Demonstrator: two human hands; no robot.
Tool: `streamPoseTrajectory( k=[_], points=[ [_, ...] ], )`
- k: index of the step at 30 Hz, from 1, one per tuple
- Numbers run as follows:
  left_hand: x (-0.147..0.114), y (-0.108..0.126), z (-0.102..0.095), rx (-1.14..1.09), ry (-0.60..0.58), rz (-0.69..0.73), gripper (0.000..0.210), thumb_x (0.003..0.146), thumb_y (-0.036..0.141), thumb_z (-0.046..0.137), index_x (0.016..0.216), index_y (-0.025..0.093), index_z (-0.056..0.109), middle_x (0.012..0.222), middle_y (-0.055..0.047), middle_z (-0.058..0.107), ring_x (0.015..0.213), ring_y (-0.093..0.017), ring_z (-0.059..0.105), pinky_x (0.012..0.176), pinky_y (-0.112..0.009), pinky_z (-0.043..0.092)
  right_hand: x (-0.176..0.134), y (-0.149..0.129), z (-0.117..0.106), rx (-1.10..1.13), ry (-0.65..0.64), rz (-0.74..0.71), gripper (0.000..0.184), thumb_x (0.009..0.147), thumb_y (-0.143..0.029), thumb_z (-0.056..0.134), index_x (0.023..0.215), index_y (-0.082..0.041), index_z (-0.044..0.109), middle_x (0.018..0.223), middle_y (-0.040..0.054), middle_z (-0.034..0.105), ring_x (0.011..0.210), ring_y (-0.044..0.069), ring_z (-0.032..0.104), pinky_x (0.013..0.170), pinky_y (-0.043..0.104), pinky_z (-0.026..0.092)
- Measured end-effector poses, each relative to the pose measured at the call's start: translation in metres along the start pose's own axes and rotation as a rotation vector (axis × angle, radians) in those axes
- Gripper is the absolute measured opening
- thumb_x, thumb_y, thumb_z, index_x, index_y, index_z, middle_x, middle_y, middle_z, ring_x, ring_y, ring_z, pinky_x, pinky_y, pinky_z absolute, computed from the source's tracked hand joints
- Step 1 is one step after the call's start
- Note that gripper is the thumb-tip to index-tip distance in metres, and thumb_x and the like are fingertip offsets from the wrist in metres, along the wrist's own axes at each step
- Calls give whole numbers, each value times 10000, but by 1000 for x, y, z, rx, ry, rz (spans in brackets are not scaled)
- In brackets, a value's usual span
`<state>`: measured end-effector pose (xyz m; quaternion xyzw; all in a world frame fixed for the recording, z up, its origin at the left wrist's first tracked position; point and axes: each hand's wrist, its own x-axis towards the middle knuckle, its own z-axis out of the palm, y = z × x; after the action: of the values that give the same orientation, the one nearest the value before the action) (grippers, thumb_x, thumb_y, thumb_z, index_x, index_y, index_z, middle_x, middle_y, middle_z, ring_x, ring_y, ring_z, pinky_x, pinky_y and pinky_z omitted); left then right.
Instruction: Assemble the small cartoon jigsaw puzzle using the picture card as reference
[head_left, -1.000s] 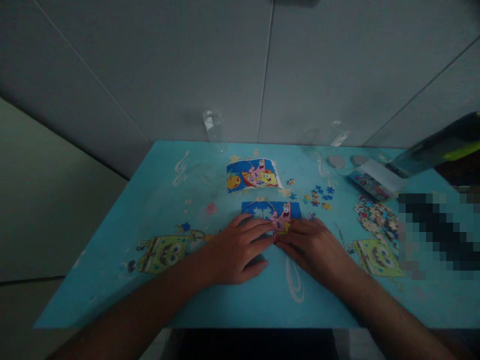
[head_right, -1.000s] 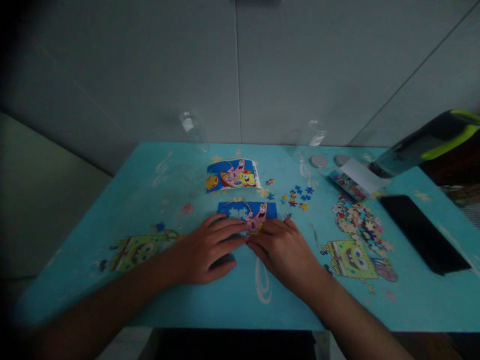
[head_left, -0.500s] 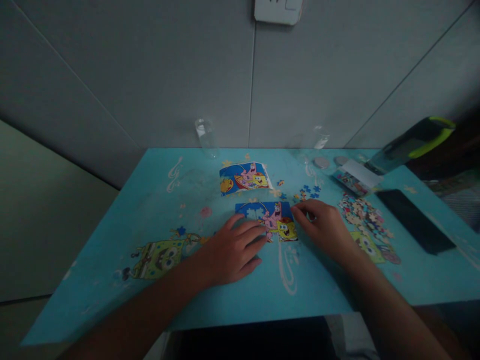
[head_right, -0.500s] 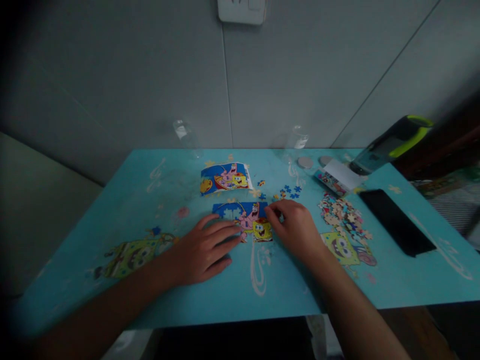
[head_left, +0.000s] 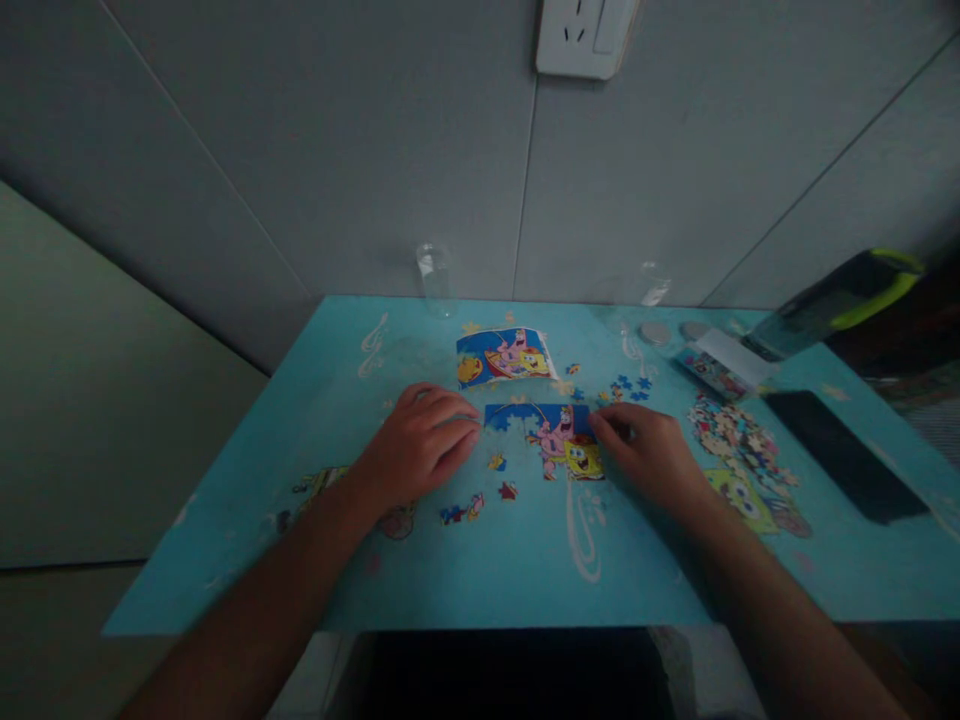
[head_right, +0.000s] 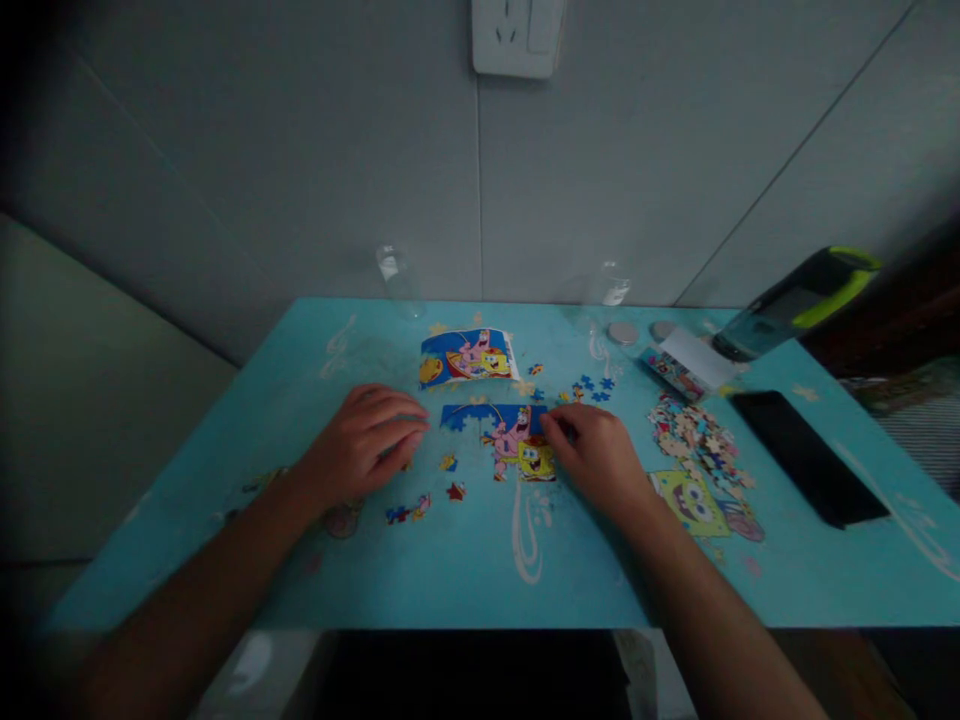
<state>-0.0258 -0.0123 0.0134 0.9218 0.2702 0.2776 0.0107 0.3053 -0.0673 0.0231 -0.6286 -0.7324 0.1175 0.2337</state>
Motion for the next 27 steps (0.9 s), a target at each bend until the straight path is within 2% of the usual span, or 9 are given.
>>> streamPoseTrajectory(
  k=[6, 20, 27],
  points=[
    [-2, -9, -3, 52, 53, -75, 141, 969, 208, 567, 944, 194, 705, 1034, -38, 728, 1000, -208, 643, 986, -443, 431, 0, -1, -1, 13, 37, 5, 317, 985, -393, 522, 889, -194, 750, 730, 39, 722, 612, 174, 631, 608, 297, 436],
    [-2, -4, -3, 62, 22, -100, 163, 982, 220, 554, 916, 193, 701, 1001, -38, 728, 968, -200, 643, 965, -436, 425, -1, -2, -1, 17, 61, -2, 316, 988, -395, 514, 901, -201, 749, 751, 32, 726, 628, 168, 626, 618, 295, 440],
    [-2, 1, 1, 37, -30, -106, 184, 1004, 236, 533, 936, 188, 697, 1006, -38, 724, 984, -197, 641, 975, -431, 420, -1, -4, -1, 28, 23, 0, 308, 990, -399, 521, 936, -207, 756, 793, 41, 746, 667, 187, 656, 650, 306, 472]
  ],
)
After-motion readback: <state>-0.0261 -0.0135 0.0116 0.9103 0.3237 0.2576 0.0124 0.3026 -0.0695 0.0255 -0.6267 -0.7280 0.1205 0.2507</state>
